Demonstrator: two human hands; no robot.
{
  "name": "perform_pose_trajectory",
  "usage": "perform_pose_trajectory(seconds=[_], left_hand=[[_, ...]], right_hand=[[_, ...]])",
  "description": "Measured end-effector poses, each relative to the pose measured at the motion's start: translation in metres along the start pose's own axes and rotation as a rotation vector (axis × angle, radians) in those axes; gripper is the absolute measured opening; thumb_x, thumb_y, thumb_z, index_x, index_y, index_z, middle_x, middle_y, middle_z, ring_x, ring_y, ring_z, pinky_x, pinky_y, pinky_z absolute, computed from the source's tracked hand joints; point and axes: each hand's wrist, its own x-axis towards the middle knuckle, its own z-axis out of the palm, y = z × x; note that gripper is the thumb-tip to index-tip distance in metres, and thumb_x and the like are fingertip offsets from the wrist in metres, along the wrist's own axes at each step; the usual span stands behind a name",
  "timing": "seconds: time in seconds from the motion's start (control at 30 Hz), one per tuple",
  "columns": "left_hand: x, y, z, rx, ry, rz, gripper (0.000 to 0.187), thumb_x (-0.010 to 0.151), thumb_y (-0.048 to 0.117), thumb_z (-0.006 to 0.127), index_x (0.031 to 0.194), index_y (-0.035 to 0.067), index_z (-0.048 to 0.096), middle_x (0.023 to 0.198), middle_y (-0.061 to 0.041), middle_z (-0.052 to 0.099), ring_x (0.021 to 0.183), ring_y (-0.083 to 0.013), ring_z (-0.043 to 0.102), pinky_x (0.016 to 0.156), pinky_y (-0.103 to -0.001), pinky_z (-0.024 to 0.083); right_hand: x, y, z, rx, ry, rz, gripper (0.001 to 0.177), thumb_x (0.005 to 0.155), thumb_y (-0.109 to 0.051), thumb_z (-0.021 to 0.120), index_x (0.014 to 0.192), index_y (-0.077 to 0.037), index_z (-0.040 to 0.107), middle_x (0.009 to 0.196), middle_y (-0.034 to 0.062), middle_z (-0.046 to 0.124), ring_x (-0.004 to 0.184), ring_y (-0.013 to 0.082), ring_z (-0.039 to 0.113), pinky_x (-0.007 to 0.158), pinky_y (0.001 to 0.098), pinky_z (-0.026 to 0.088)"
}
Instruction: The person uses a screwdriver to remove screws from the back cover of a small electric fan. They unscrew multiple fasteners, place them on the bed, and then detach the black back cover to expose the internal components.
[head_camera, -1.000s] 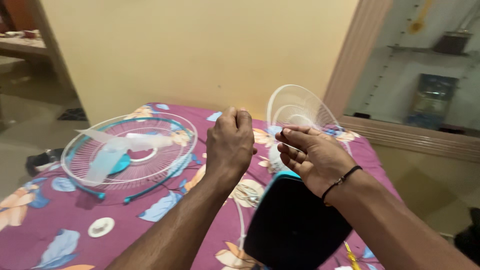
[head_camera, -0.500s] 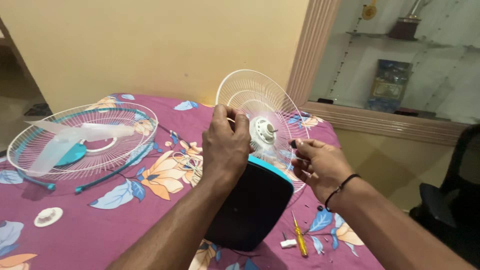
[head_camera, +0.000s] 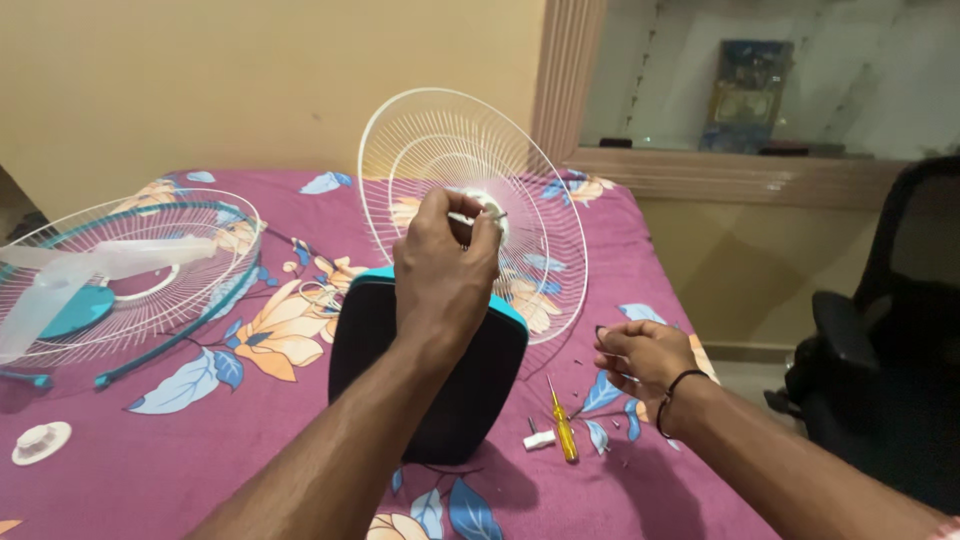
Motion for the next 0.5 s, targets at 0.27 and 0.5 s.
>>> perform_pose_trajectory(seconds=[0.27, 0.5], left_hand=[[0.008, 0.000, 0.024, 0.016, -0.073, 0.017, 0.019, 0.092, 0.020, 0.061, 0.102, 0.005, 0.064, 0.070, -0.007, 0.073, 0.059, -0.0139, 0.073, 0.056, -0.032, 0.058], [0.009, -0.009, 0.019, 0.022, -0.026, 0.034, 0.018, 0.091, 0.020, 0.062, 0.101, 0.005, 0.065, 0.068, -0.007, 0.073, 0.058, -0.0138, 0.072, 0.054, -0.032, 0.056]], right_hand=[[0.033, 0.064, -0.035, -0.203, 0.065, 0.022, 0.007, 0.089, -0.004, 0.074, 0.092, -0.005, 0.069, 0.084, 0.0077, 0.070, 0.070, 0.0151, 0.063, 0.058, 0.0314, 0.049], [0.055, 0.085, -0.031, -0.530, 0.052, -0.073, 0.006, 0.087, -0.008, 0.077, 0.089, -0.004, 0.073, 0.077, 0.0066, 0.076, 0.064, 0.0144, 0.067, 0.057, 0.0327, 0.052]])
